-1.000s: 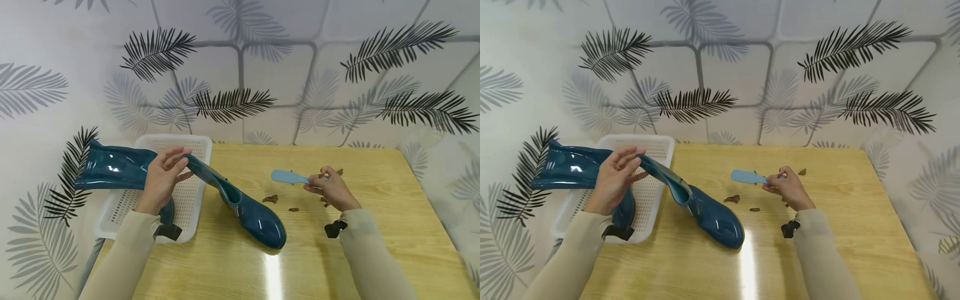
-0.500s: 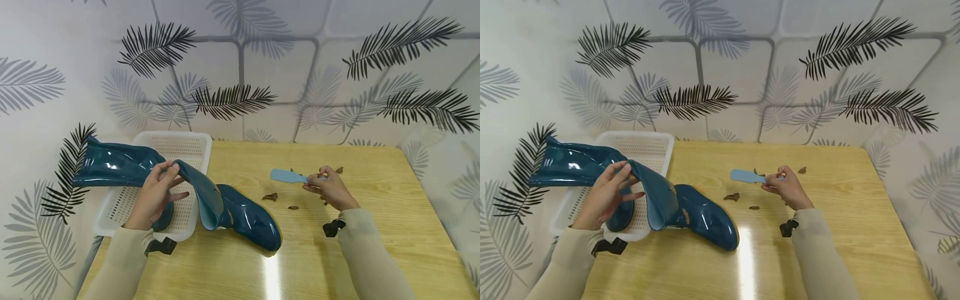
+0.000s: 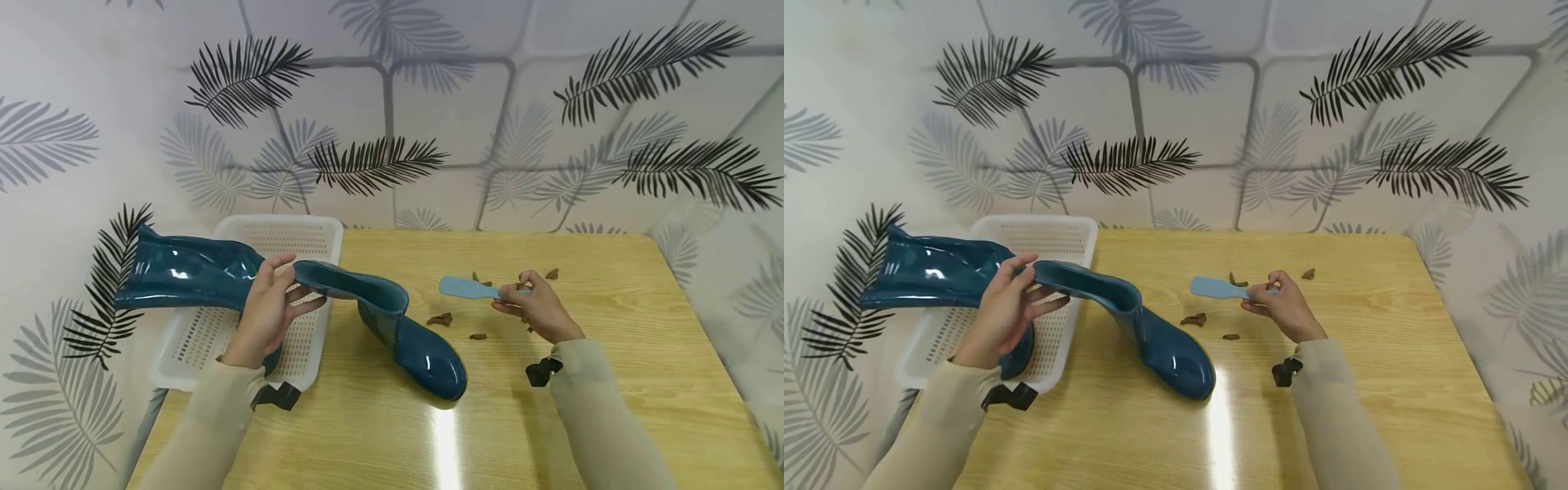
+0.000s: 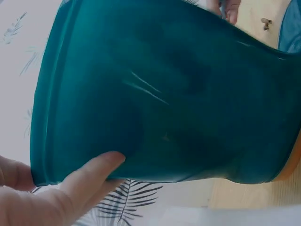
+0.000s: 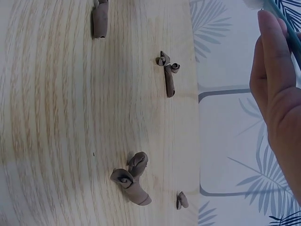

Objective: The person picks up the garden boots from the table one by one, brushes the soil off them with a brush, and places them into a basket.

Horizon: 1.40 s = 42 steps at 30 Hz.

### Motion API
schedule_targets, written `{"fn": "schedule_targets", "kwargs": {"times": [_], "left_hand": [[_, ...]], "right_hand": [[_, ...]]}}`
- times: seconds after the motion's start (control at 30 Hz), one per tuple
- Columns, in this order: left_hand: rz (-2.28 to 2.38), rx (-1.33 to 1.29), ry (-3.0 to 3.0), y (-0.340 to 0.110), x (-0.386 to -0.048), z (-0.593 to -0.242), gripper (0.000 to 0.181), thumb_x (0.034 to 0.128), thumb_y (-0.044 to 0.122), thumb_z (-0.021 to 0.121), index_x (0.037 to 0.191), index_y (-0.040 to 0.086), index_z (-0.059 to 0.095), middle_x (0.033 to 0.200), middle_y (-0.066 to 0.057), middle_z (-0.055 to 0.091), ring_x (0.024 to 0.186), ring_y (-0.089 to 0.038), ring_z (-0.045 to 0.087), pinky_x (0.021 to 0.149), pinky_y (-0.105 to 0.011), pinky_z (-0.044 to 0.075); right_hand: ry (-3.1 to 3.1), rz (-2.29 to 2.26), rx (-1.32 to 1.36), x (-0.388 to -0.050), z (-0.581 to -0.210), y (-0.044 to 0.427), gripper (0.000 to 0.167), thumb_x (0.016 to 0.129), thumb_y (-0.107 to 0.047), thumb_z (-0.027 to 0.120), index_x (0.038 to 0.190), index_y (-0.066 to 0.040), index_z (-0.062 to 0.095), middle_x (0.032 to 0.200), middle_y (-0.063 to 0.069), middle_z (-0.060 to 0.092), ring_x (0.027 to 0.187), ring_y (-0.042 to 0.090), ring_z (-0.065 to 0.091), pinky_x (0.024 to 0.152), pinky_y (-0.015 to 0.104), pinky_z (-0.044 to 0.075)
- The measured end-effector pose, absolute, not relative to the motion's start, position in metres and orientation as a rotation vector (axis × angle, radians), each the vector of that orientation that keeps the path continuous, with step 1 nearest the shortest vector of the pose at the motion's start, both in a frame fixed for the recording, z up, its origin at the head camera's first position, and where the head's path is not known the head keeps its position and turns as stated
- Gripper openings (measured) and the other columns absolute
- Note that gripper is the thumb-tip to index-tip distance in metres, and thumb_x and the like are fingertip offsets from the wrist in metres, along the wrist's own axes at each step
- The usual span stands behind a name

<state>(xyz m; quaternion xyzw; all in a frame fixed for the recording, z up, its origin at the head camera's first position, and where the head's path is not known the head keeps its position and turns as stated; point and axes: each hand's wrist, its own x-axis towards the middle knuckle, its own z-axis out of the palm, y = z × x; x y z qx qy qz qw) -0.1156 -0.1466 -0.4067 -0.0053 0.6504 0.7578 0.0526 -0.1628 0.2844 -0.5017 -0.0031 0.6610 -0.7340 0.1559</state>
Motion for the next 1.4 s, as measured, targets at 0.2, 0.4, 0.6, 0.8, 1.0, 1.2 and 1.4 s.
{"fn": "schedule_targets", "kwargs": {"times": [0.2,0.4,0.6,0.8,1.0,1.2,1.4], "left_hand": [[2.241,0.094,2.088,-0.135,-0.121,-0.41,0.041,0.1091,0.008,0.022,0.149,0.001,0.016,0.138,-0.03,0.047,0.123,-0.033,0.058,0.092,-0.042,0.053],[2.289,0.118,2.041,-0.128,-0.131,-0.411,0.038,0.1082,0.007,0.024,0.146,0.006,0.023,0.116,-0.016,0.061,0.105,-0.018,0.068,0.089,-0.036,0.055],[2.254,0.093,1.953,-0.123,-0.154,-0.416,0.034,0.1098,0.013,0.029,0.144,0.008,0.025,0.095,-0.002,0.059,0.086,-0.012,0.062,0.077,-0.03,0.053],[2.037,-0.02,2.034,-0.141,-0.158,-0.429,0.04,0.1105,0.016,0.031,0.148,0.008,0.022,0.113,-0.009,0.051,0.094,-0.013,0.06,0.078,-0.028,0.053],[1.894,-0.04,2.064,-0.159,-0.155,-0.436,0.064,0.1082,0.031,0.044,0.157,0.01,0.009,0.153,-0.023,0.029,0.138,-0.034,0.04,0.108,-0.044,0.04],[1.763,0.062,2.078,-0.164,-0.148,-0.439,0.097,0.099,0.021,0.065,0.159,0.022,-0.012,0.161,-0.028,0.011,0.133,-0.043,0.045,0.1,-0.057,0.045],[1.796,0.175,2.094,-0.158,-0.147,-0.438,0.101,0.0959,-0.007,0.057,0.158,0.03,-0.013,0.163,-0.025,0.005,0.086,-0.022,0.065,0.067,-0.035,0.056]], "right_hand": [[1.884,-2.101,-0.014,-0.162,-0.502,0.285,0.032,0.103,0.0,0.05,0.096,-0.011,0.021,0.101,0.007,0.057,0.092,0.015,0.068,0.093,0.034,0.053],[1.869,-2.11,-0.018,-0.161,-0.502,0.286,0.032,0.103,0.002,0.049,0.096,-0.01,0.02,0.102,0.008,0.054,0.094,0.016,0.066,0.095,0.033,0.052],[1.891,-2.099,-0.033,-0.161,-0.501,0.284,0.034,0.103,-0.001,0.049,0.096,-0.011,0.018,0.104,0.008,0.055,0.094,0.016,0.065,0.096,0.034,0.052],[1.893,-2.092,-0.028,-0.158,-0.501,0.282,0.033,0.103,0.0,0.049,0.096,-0.01,0.019,0.105,0.009,0.055,0.094,0.017,0.066,0.096,0.034,0.051],[1.889,-2.095,-0.048,-0.158,-0.502,0.28,0.032,0.103,-0.001,0.05,0.097,-0.01,0.02,0.105,0.009,0.055,0.094,0.016,0.068,0.095,0.034,0.052],[1.859,-2.108,-0.096,-0.16,-0.503,0.272,0.031,0.102,0.001,0.05,0.096,-0.01,0.022,0.105,0.01,0.053,0.097,0.018,0.066,0.097,0.036,0.051],[1.873,-2.09,-0.113,-0.161,-0.5,0.265,0.031,0.102,0.001,0.051,0.097,-0.01,0.023,0.102,0.009,0.053,0.099,0.021,0.065,0.097,0.037,0.051]]}}
